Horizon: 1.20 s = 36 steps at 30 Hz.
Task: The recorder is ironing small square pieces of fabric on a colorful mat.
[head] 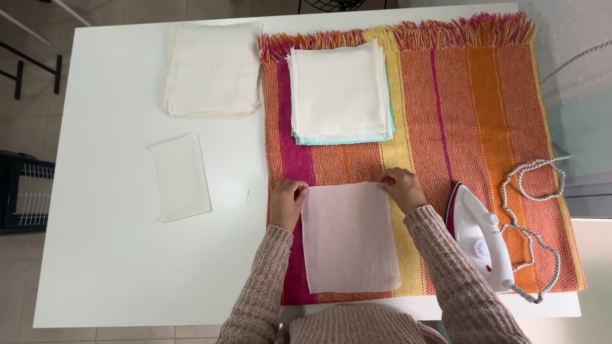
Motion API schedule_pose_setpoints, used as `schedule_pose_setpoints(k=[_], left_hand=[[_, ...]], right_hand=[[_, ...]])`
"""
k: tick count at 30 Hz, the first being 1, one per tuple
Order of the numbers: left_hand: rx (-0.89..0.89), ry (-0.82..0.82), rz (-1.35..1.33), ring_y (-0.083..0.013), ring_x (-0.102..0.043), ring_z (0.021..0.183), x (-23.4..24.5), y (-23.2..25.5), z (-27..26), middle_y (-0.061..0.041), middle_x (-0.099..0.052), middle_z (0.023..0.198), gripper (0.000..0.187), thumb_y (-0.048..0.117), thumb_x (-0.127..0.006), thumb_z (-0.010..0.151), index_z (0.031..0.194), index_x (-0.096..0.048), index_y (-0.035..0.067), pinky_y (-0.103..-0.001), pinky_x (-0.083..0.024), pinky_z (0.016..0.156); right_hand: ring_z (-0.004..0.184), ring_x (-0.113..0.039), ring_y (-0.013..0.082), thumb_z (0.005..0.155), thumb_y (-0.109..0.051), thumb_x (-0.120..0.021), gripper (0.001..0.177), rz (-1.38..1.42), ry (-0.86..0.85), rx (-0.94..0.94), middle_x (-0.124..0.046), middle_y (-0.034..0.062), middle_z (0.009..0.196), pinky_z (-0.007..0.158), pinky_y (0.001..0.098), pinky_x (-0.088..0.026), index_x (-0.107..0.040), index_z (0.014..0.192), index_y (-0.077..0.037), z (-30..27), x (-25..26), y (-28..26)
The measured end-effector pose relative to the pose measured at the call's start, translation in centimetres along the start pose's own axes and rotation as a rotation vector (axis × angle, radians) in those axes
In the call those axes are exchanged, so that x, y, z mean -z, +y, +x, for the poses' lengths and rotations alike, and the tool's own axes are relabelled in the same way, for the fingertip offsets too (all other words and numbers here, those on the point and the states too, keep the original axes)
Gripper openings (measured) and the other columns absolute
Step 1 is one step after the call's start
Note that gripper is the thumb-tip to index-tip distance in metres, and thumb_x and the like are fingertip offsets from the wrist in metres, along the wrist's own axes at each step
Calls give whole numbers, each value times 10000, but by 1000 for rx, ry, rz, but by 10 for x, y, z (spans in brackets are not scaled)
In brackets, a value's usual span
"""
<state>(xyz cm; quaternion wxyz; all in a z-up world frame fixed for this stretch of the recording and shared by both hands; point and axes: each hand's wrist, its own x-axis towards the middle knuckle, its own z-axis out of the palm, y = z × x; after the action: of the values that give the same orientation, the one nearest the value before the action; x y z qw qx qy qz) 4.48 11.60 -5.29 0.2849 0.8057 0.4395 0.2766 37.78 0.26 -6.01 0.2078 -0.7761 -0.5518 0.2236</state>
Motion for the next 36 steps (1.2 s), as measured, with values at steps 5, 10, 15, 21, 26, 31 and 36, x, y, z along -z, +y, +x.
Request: schedule_pose_setpoints(k=[5,10,15,21,26,31,36], left_hand=[[-12,30,-77,-283,-669,927,-2,-13,-10,-33,-700,904,176,111,-772,833,983,-748,199,-380,-556,819],[-39,57,-68,-242,-663,942,-18,-34,-24,-11,-683,919,177,43,-738,862,973,-767,178,-367,-568,828],[-202,24,120,-316,-627,955,-30,-41,-15,-64,-632,927,250,-51,-691,790,953,-738,133,-437,-559,837],[-400,-216,201,-378,-257,1523,-70,101,-8,-223,-389,1591,672,228,-669,901,1491,-433,9,-584,-100,1233],[-350,-231,201,-319,-168,1559,-94,121,-18,-161,-302,1653,647,368,-529,998,1528,-388,25,-554,-30,1250],[-359,-229,320,-301,-139,1564,-103,115,-28,-119,-255,1671,708,472,-475,995,1557,-337,64,-572,-29,1262],[-367,-208,327,-289,-130,1567,-101,119,-31,-116,-231,1678,707,494,-460,1002,1542,-349,52,-563,-28,1266]], right_hand=[[942,-691,205,826,-228,-816,164,5,66,77,-725,0,921,861,352,-584,-753,977,-214,-4,-8,12],[972,-675,218,842,-228,-798,153,-41,176,210,-710,-1,967,873,352,-580,-756,988,-217,-13,-19,23],[1013,-656,213,854,-194,-777,141,-20,237,234,-709,0,1002,903,343,-573,-775,994,-212,-21,-16,16],[990,-670,241,850,-140,-772,128,11,275,260,-719,22,979,895,365,-574,-791,968,-186,-21,-19,19],[1016,-666,239,862,-156,-753,119,55,274,255,-721,12,997,902,364,-568,-784,965,-206,-19,-20,21],[1001,-659,243,880,-150,-732,117,52,280,274,-724,21,987,893,373,-569,-788,971,-197,-21,-21,20],[998,-659,248,884,-125,-730,156,41,323,324,-730,33,990,884,376,-575,-799,998,-206,-25,-21,20]])
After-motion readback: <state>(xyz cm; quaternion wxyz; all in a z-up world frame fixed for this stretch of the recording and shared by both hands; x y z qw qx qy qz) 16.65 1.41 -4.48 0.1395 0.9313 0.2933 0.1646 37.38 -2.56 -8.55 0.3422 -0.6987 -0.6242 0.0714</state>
